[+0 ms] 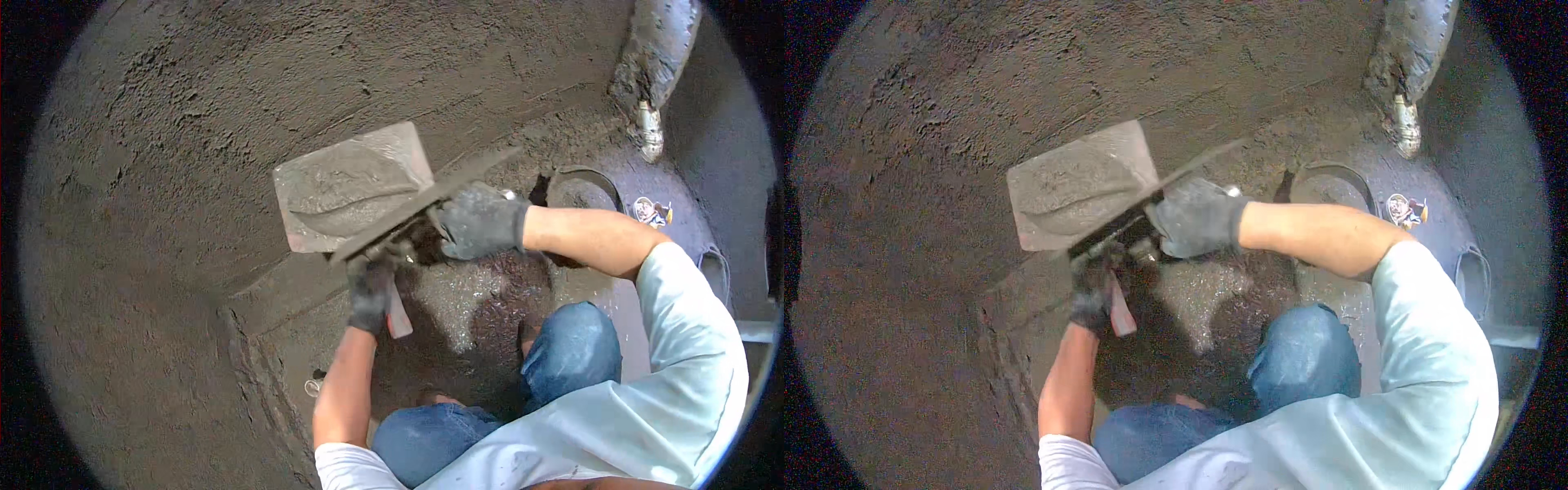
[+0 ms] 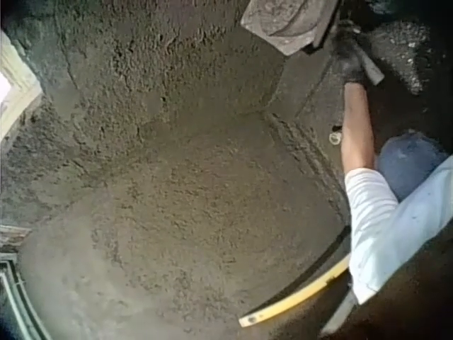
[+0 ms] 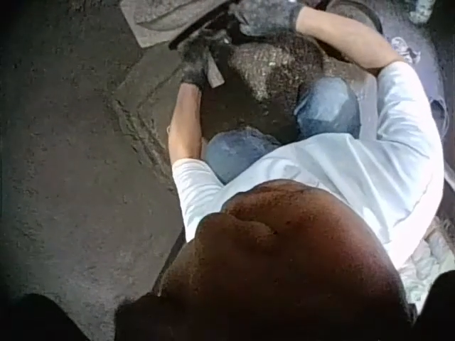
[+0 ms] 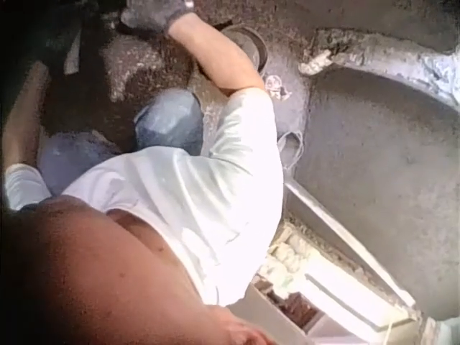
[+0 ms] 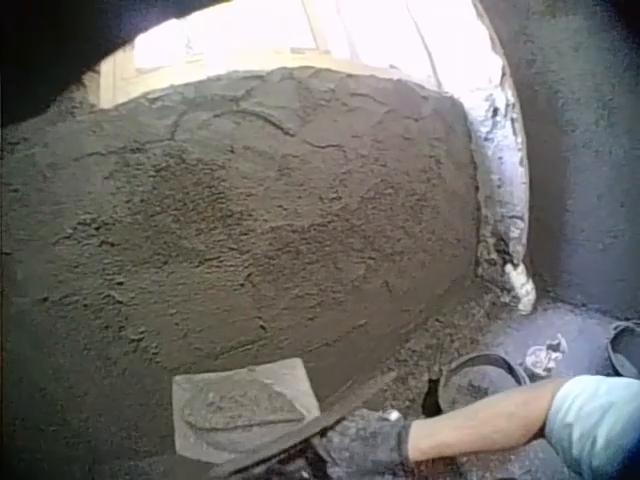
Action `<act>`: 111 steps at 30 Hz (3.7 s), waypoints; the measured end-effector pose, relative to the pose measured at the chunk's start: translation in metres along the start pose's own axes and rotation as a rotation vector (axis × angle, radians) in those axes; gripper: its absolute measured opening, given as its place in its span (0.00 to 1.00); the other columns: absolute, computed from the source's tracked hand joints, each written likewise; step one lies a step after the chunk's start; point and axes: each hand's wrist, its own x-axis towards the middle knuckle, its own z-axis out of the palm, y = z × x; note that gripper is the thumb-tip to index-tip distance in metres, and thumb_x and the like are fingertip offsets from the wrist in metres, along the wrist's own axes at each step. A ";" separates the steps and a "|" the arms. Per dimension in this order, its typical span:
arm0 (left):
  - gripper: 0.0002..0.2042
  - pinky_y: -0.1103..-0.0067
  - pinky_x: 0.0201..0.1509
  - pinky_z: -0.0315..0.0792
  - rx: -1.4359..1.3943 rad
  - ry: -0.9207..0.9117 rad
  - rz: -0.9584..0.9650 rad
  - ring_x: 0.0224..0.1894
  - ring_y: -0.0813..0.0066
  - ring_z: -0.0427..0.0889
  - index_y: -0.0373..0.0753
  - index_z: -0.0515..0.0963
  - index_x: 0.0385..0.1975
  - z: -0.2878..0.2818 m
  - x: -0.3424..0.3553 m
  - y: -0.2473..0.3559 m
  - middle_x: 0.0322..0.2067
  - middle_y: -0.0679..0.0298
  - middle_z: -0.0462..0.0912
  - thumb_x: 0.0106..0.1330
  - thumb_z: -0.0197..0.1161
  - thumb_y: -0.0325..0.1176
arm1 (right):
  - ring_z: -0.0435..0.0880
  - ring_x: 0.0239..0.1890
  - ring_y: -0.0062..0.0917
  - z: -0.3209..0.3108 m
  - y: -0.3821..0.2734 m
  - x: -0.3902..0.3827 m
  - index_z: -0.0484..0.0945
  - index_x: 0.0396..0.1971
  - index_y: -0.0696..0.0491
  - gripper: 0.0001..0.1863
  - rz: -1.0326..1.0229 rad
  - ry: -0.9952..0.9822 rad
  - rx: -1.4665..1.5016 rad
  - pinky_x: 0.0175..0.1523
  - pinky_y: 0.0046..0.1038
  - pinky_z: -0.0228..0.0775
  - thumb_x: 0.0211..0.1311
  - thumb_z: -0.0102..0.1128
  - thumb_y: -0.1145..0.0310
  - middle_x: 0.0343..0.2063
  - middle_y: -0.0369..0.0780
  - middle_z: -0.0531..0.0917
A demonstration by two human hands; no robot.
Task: The recorder is applying a layer of plaster to a concrete wall using a trowel and a hawk.
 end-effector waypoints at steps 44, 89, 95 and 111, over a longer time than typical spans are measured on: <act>0.09 0.80 0.16 0.66 -0.092 0.367 -0.810 0.14 0.75 0.70 0.36 0.76 0.37 -0.038 -0.130 0.018 0.15 0.67 0.72 0.58 0.57 0.31 | 0.81 0.35 0.35 -0.118 0.163 0.099 0.79 0.29 0.52 0.27 0.374 0.410 -0.367 0.42 0.38 0.72 0.56 0.45 0.42 0.27 0.44 0.81; 0.17 0.71 0.46 0.69 1.177 0.150 0.912 0.39 0.63 0.76 0.38 0.72 0.46 -0.044 -0.026 -0.065 0.37 0.59 0.79 0.58 0.53 0.35 | 0.77 0.19 0.34 0.020 -0.041 0.067 0.75 0.19 0.52 0.09 -0.194 0.286 0.114 0.25 0.37 0.68 0.49 0.53 0.62 0.14 0.44 0.77; 0.22 0.68 0.57 0.63 1.266 -0.295 -0.108 0.53 0.58 0.70 0.39 0.68 0.53 0.024 0.037 -0.021 0.51 0.54 0.71 0.58 0.53 0.37 | 0.74 0.12 0.32 -0.018 0.028 0.037 0.69 0.34 0.76 0.24 -0.270 0.375 -0.435 0.14 0.31 0.65 0.47 0.53 0.65 0.11 0.45 0.73; 0.10 0.78 0.22 0.73 -0.021 -0.474 -1.069 0.20 0.75 0.75 0.38 0.73 0.40 0.078 -0.032 -0.064 0.23 0.65 0.77 0.60 0.56 0.29 | 0.80 0.28 0.42 0.017 0.232 0.061 0.78 0.25 0.52 0.16 0.145 0.178 -0.282 0.32 0.44 0.71 0.49 0.47 0.55 0.23 0.47 0.80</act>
